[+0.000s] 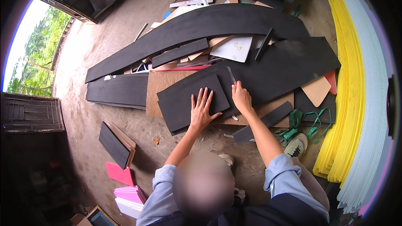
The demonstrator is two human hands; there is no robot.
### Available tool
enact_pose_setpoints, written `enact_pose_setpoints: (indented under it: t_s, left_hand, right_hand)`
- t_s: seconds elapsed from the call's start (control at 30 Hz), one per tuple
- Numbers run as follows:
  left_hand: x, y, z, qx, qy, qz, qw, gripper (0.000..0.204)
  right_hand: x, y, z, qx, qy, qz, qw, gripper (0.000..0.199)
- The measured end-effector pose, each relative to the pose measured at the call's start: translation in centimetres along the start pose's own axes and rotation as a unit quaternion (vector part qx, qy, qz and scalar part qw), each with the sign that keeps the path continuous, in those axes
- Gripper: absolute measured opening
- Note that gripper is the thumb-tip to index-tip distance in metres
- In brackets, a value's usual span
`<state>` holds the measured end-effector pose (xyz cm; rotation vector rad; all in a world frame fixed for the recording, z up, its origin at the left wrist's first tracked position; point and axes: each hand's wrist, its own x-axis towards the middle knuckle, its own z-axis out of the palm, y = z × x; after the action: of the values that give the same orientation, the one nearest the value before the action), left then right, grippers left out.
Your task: The person sits on the floor and uses a red utility knife to cut black cardboard sheets into smaller rectangular pieces. They repeatedly align the sheets, score the material, and separate the cut sections, stacking the finished pieces nearby.
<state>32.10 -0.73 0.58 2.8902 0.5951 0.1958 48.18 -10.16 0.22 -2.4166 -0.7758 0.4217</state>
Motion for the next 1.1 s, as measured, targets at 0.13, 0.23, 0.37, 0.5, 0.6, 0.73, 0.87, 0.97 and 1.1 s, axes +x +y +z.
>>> enact_pose_setpoints:
  t_s: [0.13,0.23,0.37,0.5,0.6,0.73,0.87,0.97,1.1]
  left_hand:
    - [1.5,-1.4,-0.1,0.009,0.002,-0.001,1.0,0.092]
    - [2.3,-1.7,-0.2,0.005,-0.007,-0.007,1.0,0.094]
    - [3.1,-2.0,-0.2,-0.001,-0.004,-0.004,1.0,0.094]
    - [3.5,-2.1,-0.2,-0.002,-0.006,-0.003,1.0,0.093]
    - [3.9,-2.2,-0.2,0.002,-0.007,-0.003,1.0,0.093]
    - [4.3,-2.5,-0.2,0.008,-0.004,-0.001,1.0,0.093]
    - [4.4,-2.5,-0.1,0.004,0.0,0.0,1.0,0.093]
    - [4.4,-2.6,0.0,0.002,0.004,0.004,1.0,0.092]
    - [4.6,-2.8,0.0,0.001,0.007,0.013,1.0,0.092]
  right_hand:
    - [0.4,0.3,0.9,-0.029,-0.001,-0.028,0.999,0.023]
    - [0.5,0.5,0.9,-0.028,-0.004,-0.012,1.0,0.023]
    - [1.0,0.3,0.9,-0.031,-0.001,0.004,1.0,0.022]
    - [1.2,0.4,1.0,-0.031,-0.003,0.007,1.0,0.022]
    - [1.1,0.3,1.0,-0.032,-0.001,0.006,0.999,0.022]
    - [1.1,0.1,1.0,-0.021,-0.002,0.018,1.0,0.021]
    - [1.0,0.2,1.0,-0.022,-0.001,0.014,1.0,0.022]
    - [0.9,0.0,0.8,-0.024,-0.004,0.011,1.0,0.022]
    - [1.0,0.1,0.9,-0.03,-0.001,0.002,1.0,0.02]
